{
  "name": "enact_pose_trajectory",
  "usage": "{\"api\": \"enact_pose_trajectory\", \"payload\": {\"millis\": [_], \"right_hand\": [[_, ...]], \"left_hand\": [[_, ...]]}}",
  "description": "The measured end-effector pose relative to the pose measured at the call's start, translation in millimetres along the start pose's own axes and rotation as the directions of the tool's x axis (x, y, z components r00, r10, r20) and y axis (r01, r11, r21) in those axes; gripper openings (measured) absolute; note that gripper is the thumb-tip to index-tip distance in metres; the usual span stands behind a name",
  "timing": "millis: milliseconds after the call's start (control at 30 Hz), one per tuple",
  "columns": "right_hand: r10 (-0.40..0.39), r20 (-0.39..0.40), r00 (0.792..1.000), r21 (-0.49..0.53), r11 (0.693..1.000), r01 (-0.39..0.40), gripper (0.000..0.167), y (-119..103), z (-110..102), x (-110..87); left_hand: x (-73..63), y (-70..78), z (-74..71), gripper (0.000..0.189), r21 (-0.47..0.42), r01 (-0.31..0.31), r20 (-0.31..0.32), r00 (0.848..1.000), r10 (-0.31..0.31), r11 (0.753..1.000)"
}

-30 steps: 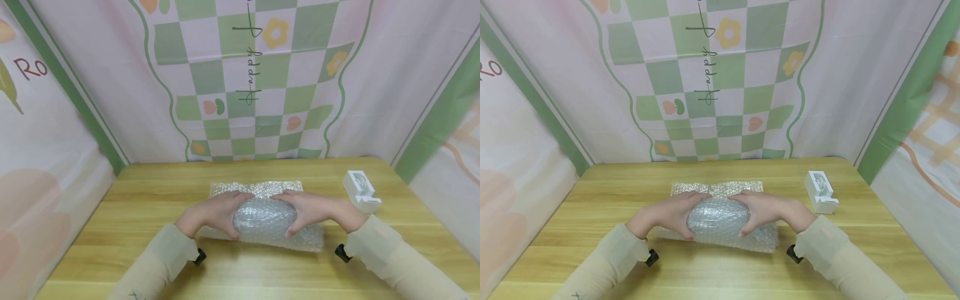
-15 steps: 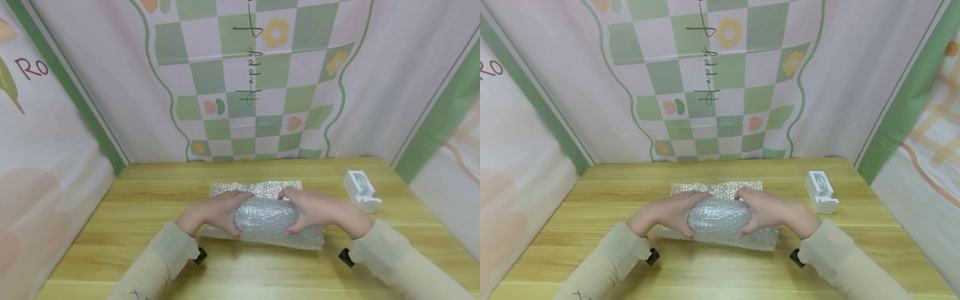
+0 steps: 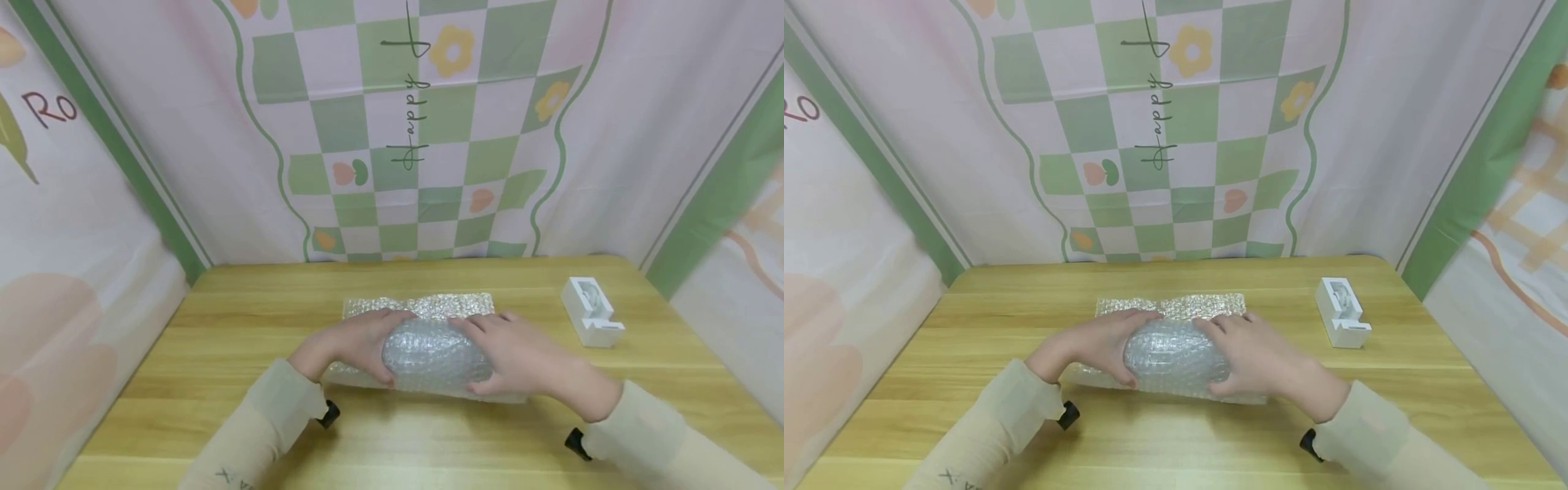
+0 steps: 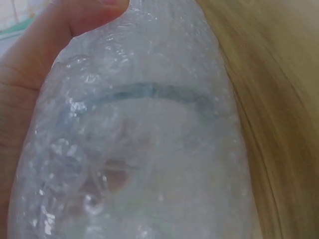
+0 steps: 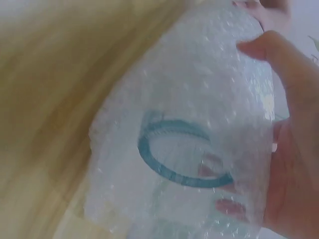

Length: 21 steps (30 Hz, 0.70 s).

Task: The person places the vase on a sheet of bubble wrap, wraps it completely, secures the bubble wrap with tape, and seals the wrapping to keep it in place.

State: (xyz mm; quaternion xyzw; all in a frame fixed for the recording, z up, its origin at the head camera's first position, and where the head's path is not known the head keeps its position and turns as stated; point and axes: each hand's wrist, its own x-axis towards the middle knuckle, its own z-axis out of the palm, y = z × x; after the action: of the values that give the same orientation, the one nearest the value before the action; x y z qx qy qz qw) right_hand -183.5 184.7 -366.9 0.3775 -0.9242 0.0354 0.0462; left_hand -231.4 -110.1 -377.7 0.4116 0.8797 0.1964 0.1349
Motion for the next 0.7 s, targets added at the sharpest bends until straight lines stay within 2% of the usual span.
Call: {"api": "enact_pose_trajectory", "payload": {"millis": [100, 167, 367, 700], "right_hand": [[0.004, -0.016, 1.000, 0.000, 1.000, -0.004, 0.117, -2.5, 6.0, -0.4], [0.003, -0.029, 1.000, 0.000, 1.000, -0.003, 0.122, -3.0, 9.2, -0.5], [-0.007, -0.087, 0.996, 0.006, 1.000, 0.008, 0.106, -1.4, 14.0, 0.5], [-0.059, -0.101, 0.993, 0.003, 0.998, 0.060, 0.103, 4.2, 14.2, 3.2]], "left_hand": [[0.7, -0.5, -0.4, 0.114, -0.011, 0.009, 0.006, 1.000, -0.008, 1.000], [1.0, -0.7, -0.7, 0.114, -0.018, 0.020, 0.009, 1.000, -0.019, 1.000], [1.5, -0.6, -2.0, 0.114, -0.021, 0.041, 0.019, 0.999, -0.041, 0.999], [0.9, 2.4, -5.1, 0.117, -0.034, 0.068, 0.044, 0.997, -0.066, 0.997]]}}
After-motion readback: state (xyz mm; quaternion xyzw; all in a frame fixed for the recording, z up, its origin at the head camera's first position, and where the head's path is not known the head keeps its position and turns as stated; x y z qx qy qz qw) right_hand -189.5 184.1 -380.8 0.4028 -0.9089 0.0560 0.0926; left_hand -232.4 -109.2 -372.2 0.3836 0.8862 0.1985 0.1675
